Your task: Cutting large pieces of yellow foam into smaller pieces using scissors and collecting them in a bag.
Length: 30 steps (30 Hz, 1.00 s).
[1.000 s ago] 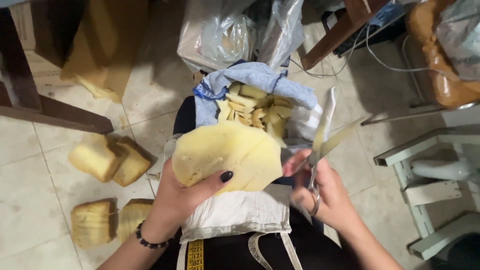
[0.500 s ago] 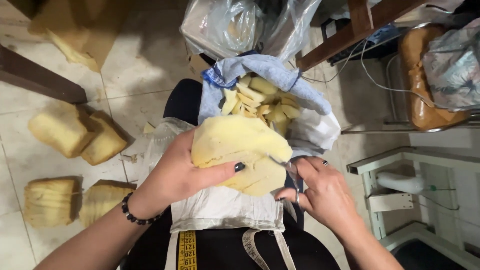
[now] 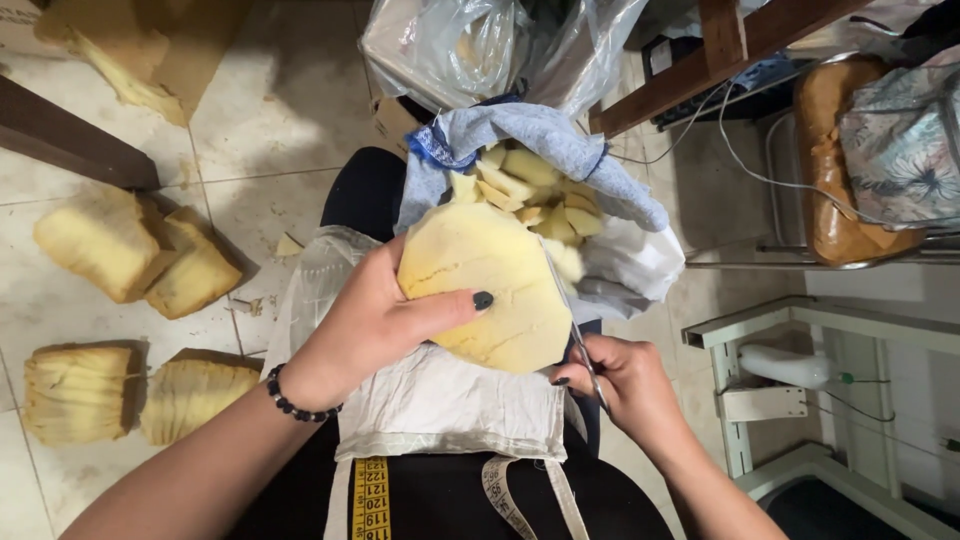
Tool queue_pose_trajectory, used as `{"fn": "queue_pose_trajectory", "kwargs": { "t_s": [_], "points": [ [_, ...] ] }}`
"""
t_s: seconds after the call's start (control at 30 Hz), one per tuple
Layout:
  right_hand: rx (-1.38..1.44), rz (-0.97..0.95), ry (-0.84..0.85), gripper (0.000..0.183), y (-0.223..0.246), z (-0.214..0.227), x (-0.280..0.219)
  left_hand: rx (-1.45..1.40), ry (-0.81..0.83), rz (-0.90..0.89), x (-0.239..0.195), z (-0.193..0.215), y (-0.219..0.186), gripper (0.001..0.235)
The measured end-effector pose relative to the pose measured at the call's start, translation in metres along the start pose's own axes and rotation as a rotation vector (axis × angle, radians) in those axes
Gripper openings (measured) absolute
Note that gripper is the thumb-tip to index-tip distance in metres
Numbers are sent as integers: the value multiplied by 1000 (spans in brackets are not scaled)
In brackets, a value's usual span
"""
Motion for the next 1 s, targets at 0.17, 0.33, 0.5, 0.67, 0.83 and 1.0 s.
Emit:
{"fn": "queue_pose_trajectory", "kwargs": {
  "t_s": [0.17, 0.33, 0.5, 0.67, 0.83, 1.0],
  "points": [
    [228, -156, 83, 24, -14, 7, -5, -110, 9, 32, -3, 4, -6, 58],
    [344, -262, 233, 29, -17, 15, -12, -235, 57, -29, -5, 13, 8, 62],
    [-132, -19, 422, 54, 34, 26, -5, -273, 175, -174, -8, 14, 8, 59],
    [-315, 48, 303, 76, 39, 26, 2, -302, 193, -169, -5, 11, 13, 62],
    [-392, 115, 266, 76, 41, 18, 8, -160, 190, -136, -8, -3, 10, 57],
    [-72, 243, 31, 50, 25, 0, 6, 36, 22, -271, -7, -1, 11, 52]
  ]
}}
Point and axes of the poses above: each hand's wrist, its own x-axis towards the middle knuckle, its own z-axis out of the back of the hand, y = z × x, the point moved 4 cm from there along x, towards the middle knuckle, and after that the axes turned 2 degrees about x, right-handed, at the moved point
